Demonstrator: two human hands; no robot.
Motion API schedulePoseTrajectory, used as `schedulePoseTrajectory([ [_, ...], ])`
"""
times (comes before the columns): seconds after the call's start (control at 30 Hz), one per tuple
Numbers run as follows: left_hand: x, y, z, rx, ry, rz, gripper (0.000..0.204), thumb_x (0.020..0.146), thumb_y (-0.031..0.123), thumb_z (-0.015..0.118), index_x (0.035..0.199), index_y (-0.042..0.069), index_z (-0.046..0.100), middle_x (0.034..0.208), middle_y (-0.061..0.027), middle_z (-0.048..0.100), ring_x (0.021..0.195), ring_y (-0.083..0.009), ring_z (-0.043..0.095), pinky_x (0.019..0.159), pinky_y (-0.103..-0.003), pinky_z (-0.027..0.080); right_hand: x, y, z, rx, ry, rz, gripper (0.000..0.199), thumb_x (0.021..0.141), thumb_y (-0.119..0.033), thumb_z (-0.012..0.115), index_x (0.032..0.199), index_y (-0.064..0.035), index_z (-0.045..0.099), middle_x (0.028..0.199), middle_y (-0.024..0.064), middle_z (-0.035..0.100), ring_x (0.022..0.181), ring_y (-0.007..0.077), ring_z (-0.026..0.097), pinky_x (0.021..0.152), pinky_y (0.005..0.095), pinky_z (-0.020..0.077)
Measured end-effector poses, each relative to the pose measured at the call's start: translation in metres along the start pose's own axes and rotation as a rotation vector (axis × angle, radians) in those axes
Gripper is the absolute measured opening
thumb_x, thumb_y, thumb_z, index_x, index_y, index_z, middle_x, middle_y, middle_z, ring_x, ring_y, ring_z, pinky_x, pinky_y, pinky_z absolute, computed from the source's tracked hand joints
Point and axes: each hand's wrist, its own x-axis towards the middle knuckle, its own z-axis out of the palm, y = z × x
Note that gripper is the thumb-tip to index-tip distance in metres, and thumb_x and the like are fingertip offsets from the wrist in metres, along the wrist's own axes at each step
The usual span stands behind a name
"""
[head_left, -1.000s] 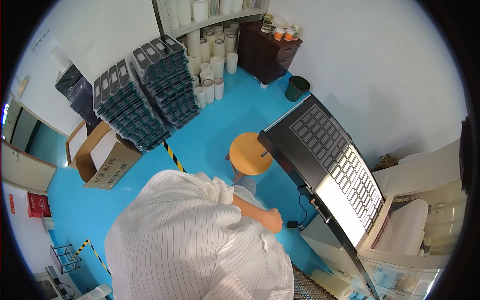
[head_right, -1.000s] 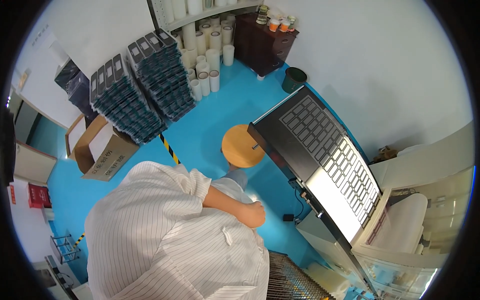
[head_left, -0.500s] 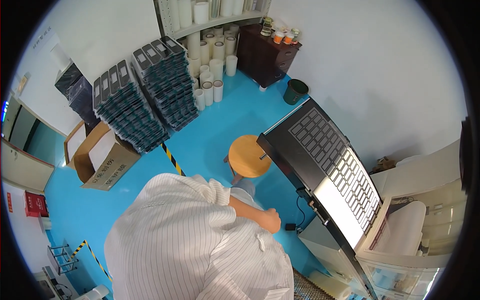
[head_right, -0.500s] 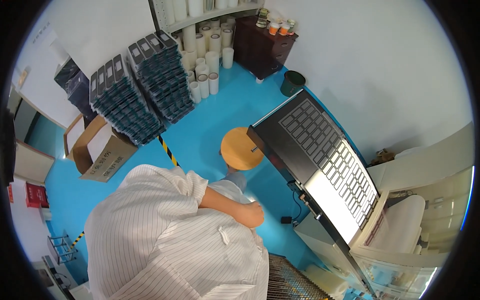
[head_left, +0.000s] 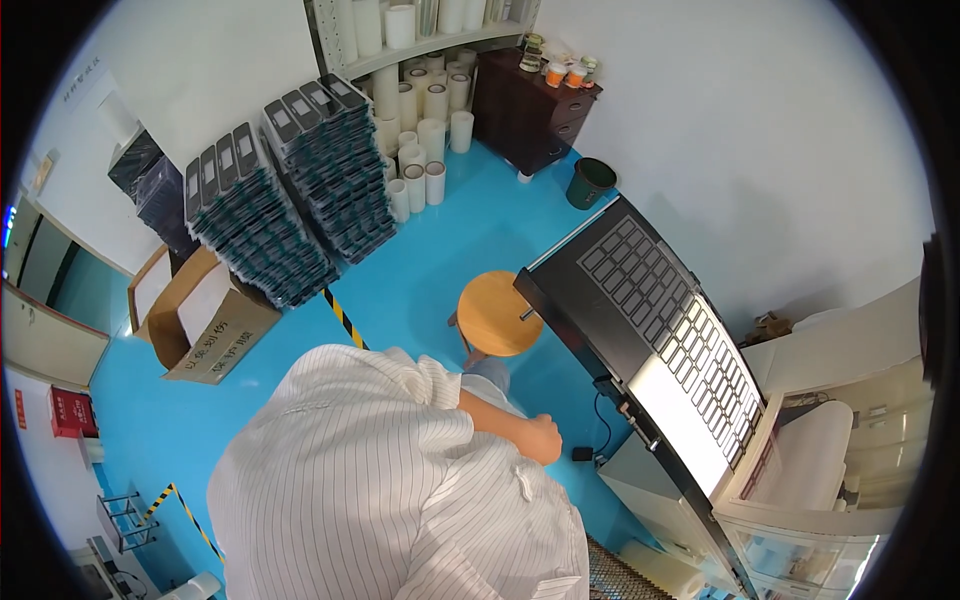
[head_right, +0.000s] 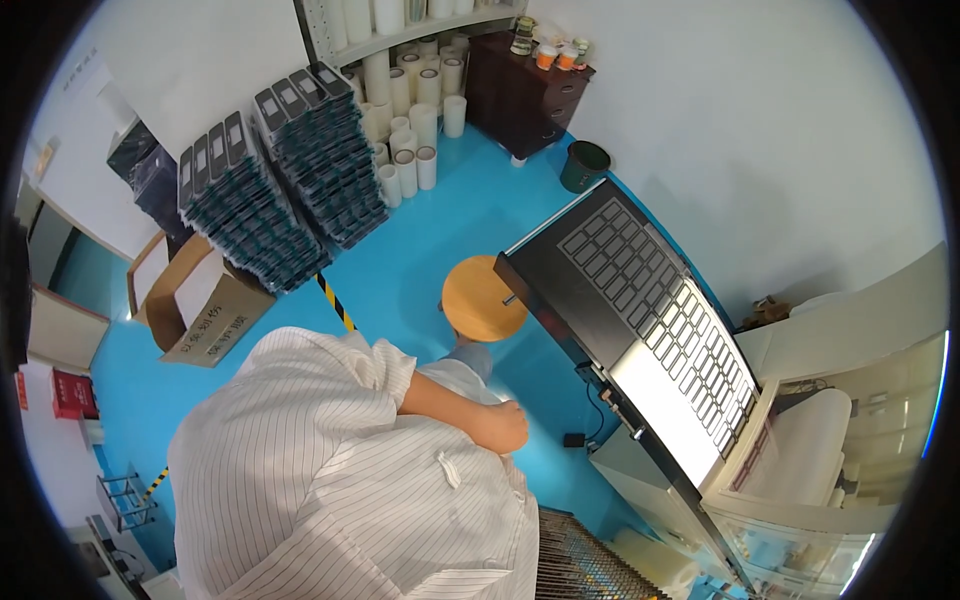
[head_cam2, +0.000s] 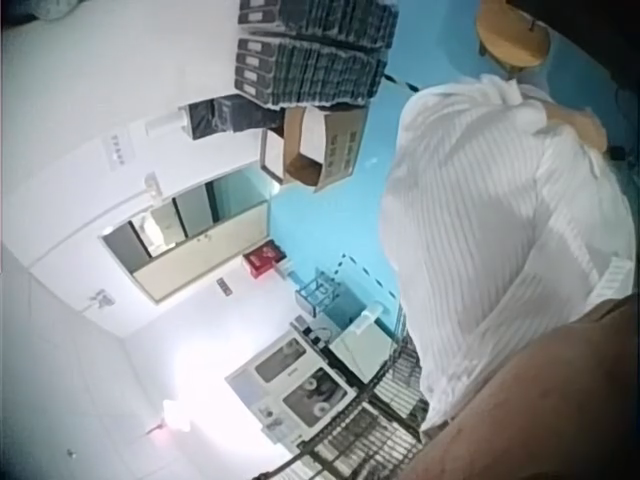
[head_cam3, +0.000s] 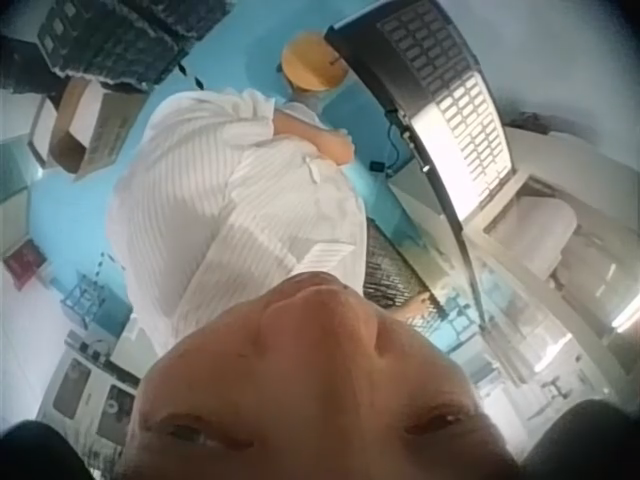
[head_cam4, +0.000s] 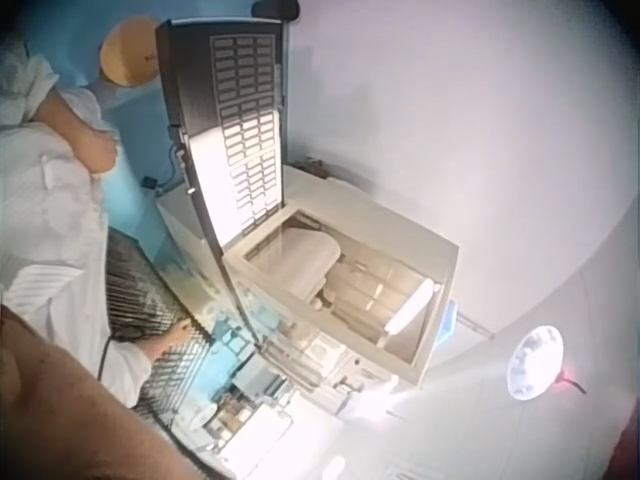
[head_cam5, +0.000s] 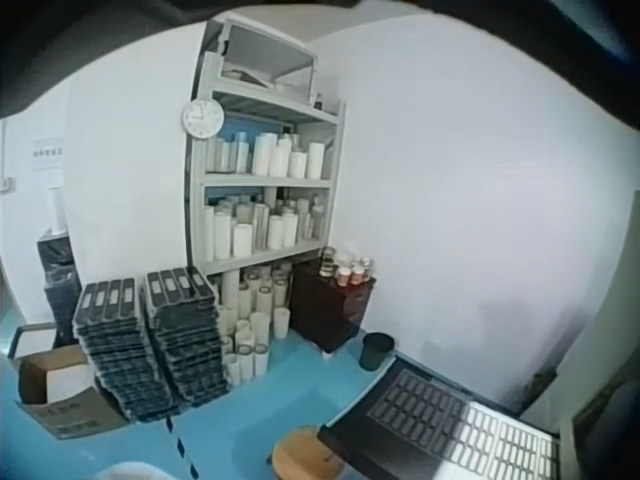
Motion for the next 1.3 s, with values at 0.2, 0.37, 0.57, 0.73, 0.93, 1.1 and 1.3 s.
schedulePoseTrajectory([
  [0.2, 0.007, -0.005, 0.006, 0.009, 0.017, 0.042, 0.014, 0.064, 0.019, 0.06, 0.068, 0.005, 0.061, 0.071, -0.0098, 0.06, 0.067, -0.0228, 0.058, 0.055, -0.034, 0.04, 0.001, 0.051, 0.031, -0.258, 0.218, -0.334, 0.049, 0.086, -0.04, 0.043, 0.082, 0.0039, 0.064, 0.074, 0.0245, 0.06, 0.068, 0.0374, 0.056, 0.067, 0.0467, 0.0448],
  [0.37, 0.007, -0.006, 0.005, -0.016, 0.038, 0.03, 0.013, 0.064, 0.017, 0.06, 0.067, 0.005, 0.061, 0.07, -0.01, 0.06, 0.067, -0.0228, 0.057, 0.054, -0.035, 0.04, 0.004, 0.006, 0.004, -0.13, -0.023, 0.059, 0.055, 0.084, -0.047, 0.044, 0.087, 0.0043, 0.064, 0.077, 0.0267, 0.061, 0.067, 0.0399, 0.058, 0.061, 0.0443, 0.0474],
  [0.57, 0.011, -0.005, -0.008, -0.02, 0.023, 0.058, 0.014, 0.065, 0.015, 0.059, 0.07, 0.003, 0.059, 0.071, -0.011, 0.059, 0.067, -0.0236, 0.058, 0.055, -0.035, 0.041, 0.0, 0.044, 0.029, -0.262, -0.066, 0.226, 0.048, 0.088, -0.044, 0.044, 0.08, 0.0001, 0.062, 0.072, 0.0174, 0.051, 0.069, 0.0338, 0.052, 0.058, 0.0442, 0.0405],
  [0.73, 0.01, -0.005, 0.002, -0.037, 0.094, 0.051, 0.014, 0.064, 0.018, 0.059, 0.065, 0.004, 0.062, 0.068, -0.0134, 0.06, 0.064, -0.025, 0.058, 0.05, -0.037, 0.037, 0.012, 0.047, 0.049, -0.206, -0.154, 0.302, 0.05, 0.089, -0.046, 0.04, 0.079, -0.0041, 0.065, 0.076, 0.0148, 0.052, 0.064, 0.0304, 0.052, 0.055, 0.0422, 0.0413],
  [0.93, 0.012, -0.007, 0.009, -0.005, 0.15, 0.06, 0.013, 0.063, 0.018, 0.059, 0.063, 0.005, 0.06, 0.067, -0.0132, 0.06, 0.06, -0.0241, 0.056, 0.049, -0.036, 0.037, 0.008, 0.046, 0.047, -0.183, -0.119, 0.296, 0.049, 0.089, -0.045, 0.04, 0.081, -0.0043, 0.066, 0.076, 0.0142, 0.053, 0.064, 0.0296, 0.052, 0.056, 0.0419, 0.0414],
  [1.1, 0.01, -0.005, 0.005, -0.02, 0.156, 0.049, 0.014, 0.063, 0.018, 0.059, 0.064, 0.005, 0.061, 0.067, -0.0127, 0.06, 0.062, -0.0243, 0.057, 0.05, -0.036, 0.037, 0.008, 0.047, 0.045, -0.147, -0.123, 0.299, 0.049, 0.089, -0.044, 0.04, 0.08, -0.0039, 0.066, 0.075, 0.0146, 0.052, 0.063, 0.0301, 0.052, 0.055, 0.042, 0.041],
  [1.3, 0.008, -0.002, 0.008, -0.023, 0.107, 0.041, 0.014, 0.064, 0.018, 0.059, 0.065, 0.004, 0.061, 0.069, -0.0126, 0.06, 0.066, -0.0246, 0.058, 0.054, -0.037, 0.039, 0.007, 0.036, 0.038, -0.161, -0.106, 0.252, 0.05, 0.089, -0.045, 0.04, 0.079, -0.0031, 0.066, 0.077, 0.0149, 0.051, 0.064, 0.0304, 0.052, 0.055, 0.0424, 0.0403],
])
